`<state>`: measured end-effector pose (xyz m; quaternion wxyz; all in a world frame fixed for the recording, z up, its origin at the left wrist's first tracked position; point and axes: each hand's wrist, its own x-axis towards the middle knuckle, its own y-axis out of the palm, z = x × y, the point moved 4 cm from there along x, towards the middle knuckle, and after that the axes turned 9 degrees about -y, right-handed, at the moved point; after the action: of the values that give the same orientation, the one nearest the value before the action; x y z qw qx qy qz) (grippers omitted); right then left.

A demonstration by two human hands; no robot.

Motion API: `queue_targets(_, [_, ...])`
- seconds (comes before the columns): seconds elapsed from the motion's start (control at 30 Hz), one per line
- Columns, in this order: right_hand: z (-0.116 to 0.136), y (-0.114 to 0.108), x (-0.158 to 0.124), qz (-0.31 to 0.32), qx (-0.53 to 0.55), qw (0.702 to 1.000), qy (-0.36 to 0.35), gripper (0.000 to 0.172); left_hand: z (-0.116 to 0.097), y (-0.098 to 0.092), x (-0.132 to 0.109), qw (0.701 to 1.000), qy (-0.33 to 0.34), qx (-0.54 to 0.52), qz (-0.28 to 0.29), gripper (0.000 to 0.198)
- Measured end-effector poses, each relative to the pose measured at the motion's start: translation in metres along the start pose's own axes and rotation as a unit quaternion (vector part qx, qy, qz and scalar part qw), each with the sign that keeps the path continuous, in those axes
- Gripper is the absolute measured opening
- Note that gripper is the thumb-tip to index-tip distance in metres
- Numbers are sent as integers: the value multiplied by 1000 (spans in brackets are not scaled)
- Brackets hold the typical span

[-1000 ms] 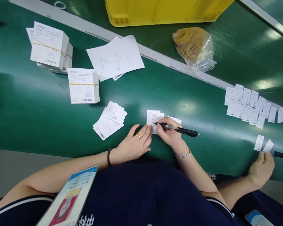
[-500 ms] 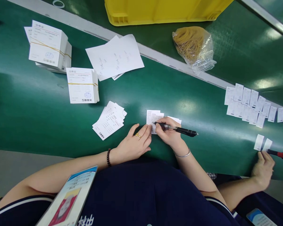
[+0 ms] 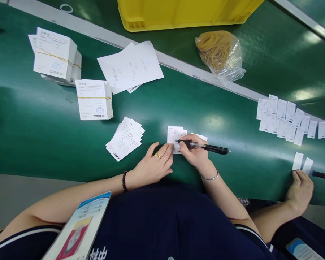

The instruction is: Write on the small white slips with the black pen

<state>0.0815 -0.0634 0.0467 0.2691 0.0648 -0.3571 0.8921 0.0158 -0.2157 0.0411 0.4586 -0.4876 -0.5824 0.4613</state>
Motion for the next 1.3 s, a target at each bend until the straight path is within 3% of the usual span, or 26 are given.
queue_targets(0.1, [3, -18, -9, -54, 64, 996, 29, 14, 1, 0, -1, 1000, 2, -2, 1, 46])
queue_targets(0.2, [6, -41, -26, -94, 10, 995, 12, 26, 2, 0, -2, 1000, -3, -11, 4, 45])
queue_targets(0.3, [9, -50, -47, -43, -99, 993, -53, 24, 4, 1, -3, 999, -15, -30, 3, 44])
queue_targets(0.4, [10, -42, -67, 55, -165, 975, -137, 23, 3, 1, -4, 999, -17, -45, 5, 47])
queue_targets(0.5, [7, -31, -80, 124, -212, 956, -158, 22, 2, 1, -6, 999, -13, -35, 9, 53])
queue_targets(0.7, [-5, -37, -95, 126, -240, 952, -142, 19, -11, 8, -3, 1000, 13, -11, 7, 68])
queue_targets(0.87, [-28, -72, -117, 85, -247, 961, -92, 22, -42, 20, 23, 999, 33, -4, 3, 76])
queue_targets(1.0, [-57, -119, -146, 21, -284, 957, -47, 21, -84, 33, 67, 997, 72, -5, 13, 75])
queue_targets(1.2, [-93, -194, -184, -75, -382, 921, -17, 22, -173, 48, 147, 984, 170, -42, 36, 79])
queue_targets(1.3, [-90, -204, -198, -108, -415, 902, -52, 30, -188, 43, 158, 986, 152, -58, 33, 80])
